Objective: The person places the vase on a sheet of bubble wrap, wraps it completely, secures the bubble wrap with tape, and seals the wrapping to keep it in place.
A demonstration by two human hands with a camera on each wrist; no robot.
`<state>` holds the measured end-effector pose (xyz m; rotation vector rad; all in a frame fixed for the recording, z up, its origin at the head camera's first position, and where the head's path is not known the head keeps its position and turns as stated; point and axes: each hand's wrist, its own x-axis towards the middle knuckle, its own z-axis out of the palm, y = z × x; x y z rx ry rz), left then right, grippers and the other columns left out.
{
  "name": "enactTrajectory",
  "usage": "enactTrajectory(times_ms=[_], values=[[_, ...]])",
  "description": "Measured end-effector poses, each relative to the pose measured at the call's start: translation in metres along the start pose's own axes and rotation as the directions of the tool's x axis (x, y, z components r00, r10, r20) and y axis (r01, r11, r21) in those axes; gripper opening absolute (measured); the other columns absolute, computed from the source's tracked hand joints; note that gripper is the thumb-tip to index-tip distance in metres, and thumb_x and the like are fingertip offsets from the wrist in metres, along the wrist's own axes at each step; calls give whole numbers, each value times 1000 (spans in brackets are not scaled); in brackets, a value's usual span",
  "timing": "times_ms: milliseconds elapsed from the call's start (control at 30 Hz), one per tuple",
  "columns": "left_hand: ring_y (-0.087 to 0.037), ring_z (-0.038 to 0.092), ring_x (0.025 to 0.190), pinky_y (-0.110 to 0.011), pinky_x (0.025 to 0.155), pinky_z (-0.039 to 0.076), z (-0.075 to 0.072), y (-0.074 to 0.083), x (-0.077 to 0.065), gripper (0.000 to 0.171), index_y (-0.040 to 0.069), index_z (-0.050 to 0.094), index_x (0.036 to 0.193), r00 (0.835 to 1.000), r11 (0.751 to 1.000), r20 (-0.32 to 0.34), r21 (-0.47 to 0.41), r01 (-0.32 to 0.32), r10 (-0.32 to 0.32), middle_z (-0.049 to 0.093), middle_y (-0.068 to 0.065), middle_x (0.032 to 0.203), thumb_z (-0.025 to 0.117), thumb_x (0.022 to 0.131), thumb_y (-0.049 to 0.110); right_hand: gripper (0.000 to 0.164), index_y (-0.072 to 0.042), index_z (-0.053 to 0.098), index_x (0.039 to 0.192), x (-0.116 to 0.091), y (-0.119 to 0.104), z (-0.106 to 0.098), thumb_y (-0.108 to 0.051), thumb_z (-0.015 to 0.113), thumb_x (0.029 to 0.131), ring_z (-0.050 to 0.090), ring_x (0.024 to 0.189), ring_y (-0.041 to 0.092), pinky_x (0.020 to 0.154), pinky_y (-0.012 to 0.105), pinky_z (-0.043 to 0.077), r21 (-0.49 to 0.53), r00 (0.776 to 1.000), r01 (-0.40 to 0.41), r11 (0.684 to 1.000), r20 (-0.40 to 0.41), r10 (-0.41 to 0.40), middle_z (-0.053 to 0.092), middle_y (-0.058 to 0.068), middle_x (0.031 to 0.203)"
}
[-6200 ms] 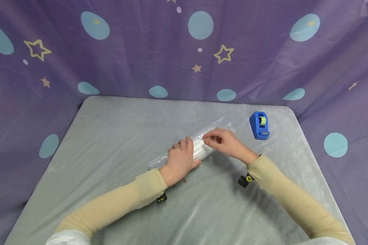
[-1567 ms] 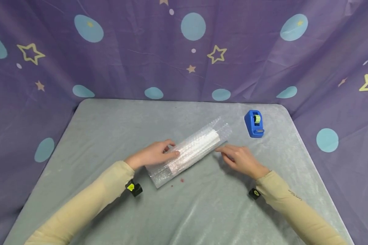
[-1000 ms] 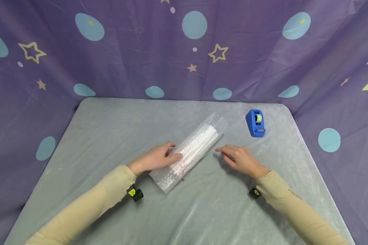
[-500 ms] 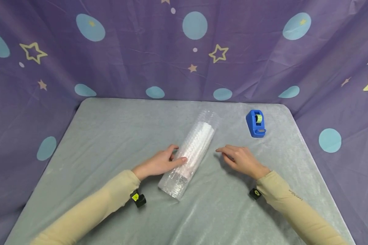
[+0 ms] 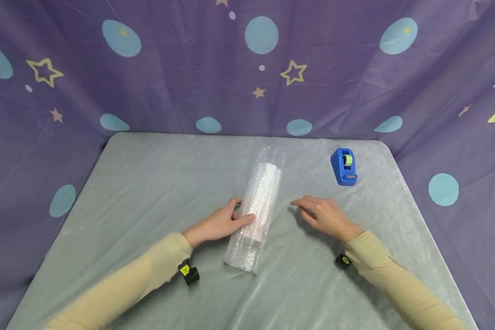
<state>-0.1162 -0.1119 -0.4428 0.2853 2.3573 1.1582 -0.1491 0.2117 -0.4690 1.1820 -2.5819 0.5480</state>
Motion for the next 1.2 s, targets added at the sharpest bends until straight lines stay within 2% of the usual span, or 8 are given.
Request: enactTrajectory(times_ms=[233,367,500,767,933,1067,1200], values=[[-24,63,61,-38,51,53,9,-1,2,96,11,10,148,999,982,31,-187,18,-13,61,-10,87,57,82,62,26,-19,66,113,-1,1,2,-15,58,88,47,62,2,54,27,43,0,1000,-6,1000,11,6,63,-9,88],[-25,63,58,-39,51,53,15,-1,3,101,12,1,149,999,975,20,-222,29,-25,61,-11,87,57,82,62,27,-20,65,114,-3,1,3,-15,59,88,46,62,2,52,26,42,-6,1000,-3,1000,26,4,62,-9,92],[-25,63,54,-40,50,52,20,2,3,102,13,-2,150,1000,972,1,-234,29,-30,64,-9,82,58,82,60,27,-18,66,113,-3,0,3,-15,60,87,47,63,2,53,25,42,-15,1000,11,1000,23,-11,61,-9,95],[-25,61,51,-40,48,52,26,4,3,102,15,-3,150,1000,969,-19,-246,10,-16,63,-10,78,60,82,59,28,-17,65,113,0,-10,-2,-14,61,85,51,68,3,56,27,45,-29,1000,24,999,2,-24,60,-9,93],[-25,61,54,-40,48,53,26,2,3,102,16,-3,150,1000,961,-5,-276,23,-26,61,-12,84,59,82,59,25,-15,66,110,2,-15,0,-13,59,86,52,67,6,56,28,46,-43,997,-16,999,-76,13,62,-6,90],[-27,63,61,-39,53,54,20,-4,3,89,17,2,150,1000,944,-4,-329,8,-9,59,-13,93,52,87,57,25,-13,67,109,5,-18,0,-15,52,89,56,70,7,59,29,48,-35,989,-66,997,-135,61,65,-4,92],[-28,64,68,-37,57,55,8,-13,1,70,16,18,148,998,945,-55,-324,-53,38,59,-15,100,45,93,51,26,-11,67,108,9,-21,0,-15,49,90,61,77,13,65,33,51,-26,980,-105,994,-172,99,66,-1,94]])
